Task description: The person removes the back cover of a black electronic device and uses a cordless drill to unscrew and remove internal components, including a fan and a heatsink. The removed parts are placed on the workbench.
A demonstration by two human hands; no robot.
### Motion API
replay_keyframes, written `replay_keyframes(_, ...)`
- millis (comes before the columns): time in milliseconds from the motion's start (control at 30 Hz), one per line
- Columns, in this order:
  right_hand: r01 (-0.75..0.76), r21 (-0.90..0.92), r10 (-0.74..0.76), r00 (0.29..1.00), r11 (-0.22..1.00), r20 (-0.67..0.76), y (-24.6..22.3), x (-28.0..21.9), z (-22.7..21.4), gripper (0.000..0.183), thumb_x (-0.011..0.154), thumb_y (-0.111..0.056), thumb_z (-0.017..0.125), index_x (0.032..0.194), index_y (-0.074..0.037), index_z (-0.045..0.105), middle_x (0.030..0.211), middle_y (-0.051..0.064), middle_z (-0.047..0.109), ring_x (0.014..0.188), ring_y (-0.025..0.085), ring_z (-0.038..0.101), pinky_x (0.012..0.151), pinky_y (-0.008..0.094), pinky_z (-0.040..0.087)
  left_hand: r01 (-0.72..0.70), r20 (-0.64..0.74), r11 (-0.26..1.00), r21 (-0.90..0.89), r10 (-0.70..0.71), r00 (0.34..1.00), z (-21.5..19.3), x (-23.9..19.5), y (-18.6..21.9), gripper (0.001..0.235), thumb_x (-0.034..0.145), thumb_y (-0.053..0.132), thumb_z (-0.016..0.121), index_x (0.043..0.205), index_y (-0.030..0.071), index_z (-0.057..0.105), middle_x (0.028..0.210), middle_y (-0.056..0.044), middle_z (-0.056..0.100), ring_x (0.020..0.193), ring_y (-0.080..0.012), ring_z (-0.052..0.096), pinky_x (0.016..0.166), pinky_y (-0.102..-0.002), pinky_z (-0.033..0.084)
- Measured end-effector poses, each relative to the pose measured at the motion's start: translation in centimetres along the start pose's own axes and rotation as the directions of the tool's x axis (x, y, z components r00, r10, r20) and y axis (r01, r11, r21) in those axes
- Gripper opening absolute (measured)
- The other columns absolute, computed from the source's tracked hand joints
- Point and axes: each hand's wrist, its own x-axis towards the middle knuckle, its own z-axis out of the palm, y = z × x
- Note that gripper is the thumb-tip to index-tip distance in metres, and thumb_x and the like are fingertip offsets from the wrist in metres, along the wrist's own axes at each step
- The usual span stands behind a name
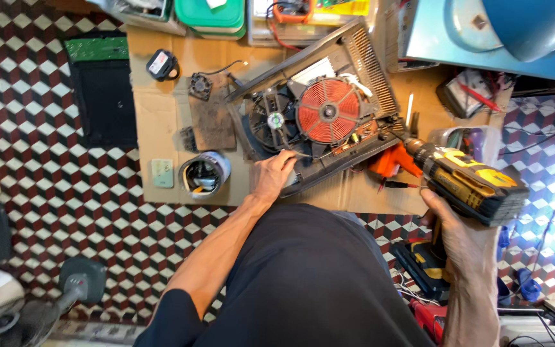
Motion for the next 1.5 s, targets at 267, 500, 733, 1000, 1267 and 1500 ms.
replay_keyframes(267,-0.062,-0.021,0.061,0.997,0.998,-0.042,0.1,1.0,-0.9,0.027,0.089,-0.014,0.079,0.112,-0.003,0.069,0.081,0.005,0.064,0.062,0.01,0.058,0.055,0.026,0.049,-0.127,-0.02,0.991,0.035,0.127,0.992,-1.7,0.8,2.2,0.011,0.09,0.022,0.077,0.097,0.014,0.075,0.073,-0.006,0.073,0.059,-0.0253,0.069,0.053,-0.038,0.051)
replay_keyframes(500,-0.047,0.05,0.046,0.998,0.998,0.03,-0.9,1.8,-0.4,0.035,0.085,-0.016,0.079,0.115,-0.002,0.067,0.081,0.003,0.065,0.057,0.01,0.057,0.051,0.025,0.049,-0.297,-0.02,0.954,0.05,0.298,0.954,-1.6,3.0,6.4,0.045,0.087,0.025,0.085,0.126,0.012,0.067,0.121,-0.009,0.069,0.118,-0.0272,0.065,0.098,-0.043,0.054)
replay_keyframes(733,-0.059,0.044,0.055,0.995,0.997,0.083,-1.4,4.0,0.9,0.034,0.086,-0.015,0.078,0.115,0.0,0.067,0.087,0.004,0.067,0.058,0.01,0.058,0.052,0.025,0.05,-0.184,0.159,0.959,0.217,0.152,0.976,1.4,9.0,7.6,0.133,0.06,0.048,0.095,0.159,0.002,0.019,0.165,-0.026,0.019,0.154,-0.0387,0.019,0.128,-0.051,0.012)
replay_keyframes(1000,-0.073,0.042,0.067,0.991,0.996,0.117,-0.4,5.2,1.2,0.036,0.086,-0.017,0.078,0.116,0.0,0.068,0.088,0.004,0.068,0.057,0.01,0.056,0.05,0.024,0.049,-0.134,0.178,0.963,0.232,0.093,0.98,2.2,9.1,6.2,0.14,0.056,0.053,0.095,0.158,-0.003,0.017,0.166,-0.024,0.017,0.155,-0.0363,0.015,0.126,-0.049,0.015)
replay_keyframes(1267,-0.029,-0.06,0.037,0.99,0.998,0.133,0.6,6.3,1.0,0.039,0.084,-0.021,0.078,0.116,-0.002,0.067,0.088,0.008,0.071,0.057,0.012,0.061,0.051,0.026,0.056,-0.092,0.24,0.974,0.208,0.041,0.97,2.0,9.2,6.3,0.139,0.058,0.055,0.094,0.158,0.0,0.015,0.168,-0.02,0.01,0.156,-0.0326,0.01,0.127,-0.042,0.018)
replay_keyframes(1500,0.02,-0.12,0.0,0.986,0.993,0.166,0.0,6.6,1.0,0.043,0.085,-0.025,0.079,0.118,-0.001,0.067,0.087,0.011,0.07,0.06,0.013,0.061,0.053,0.028,0.056,-0.066,0.262,0.979,0.194,0.014,0.965,1.5,9.2,6.5,0.137,0.059,0.055,0.093,0.159,0.001,0.015,0.169,-0.017,0.01,0.156,-0.0306,0.009,0.123,-0.039,0.027)
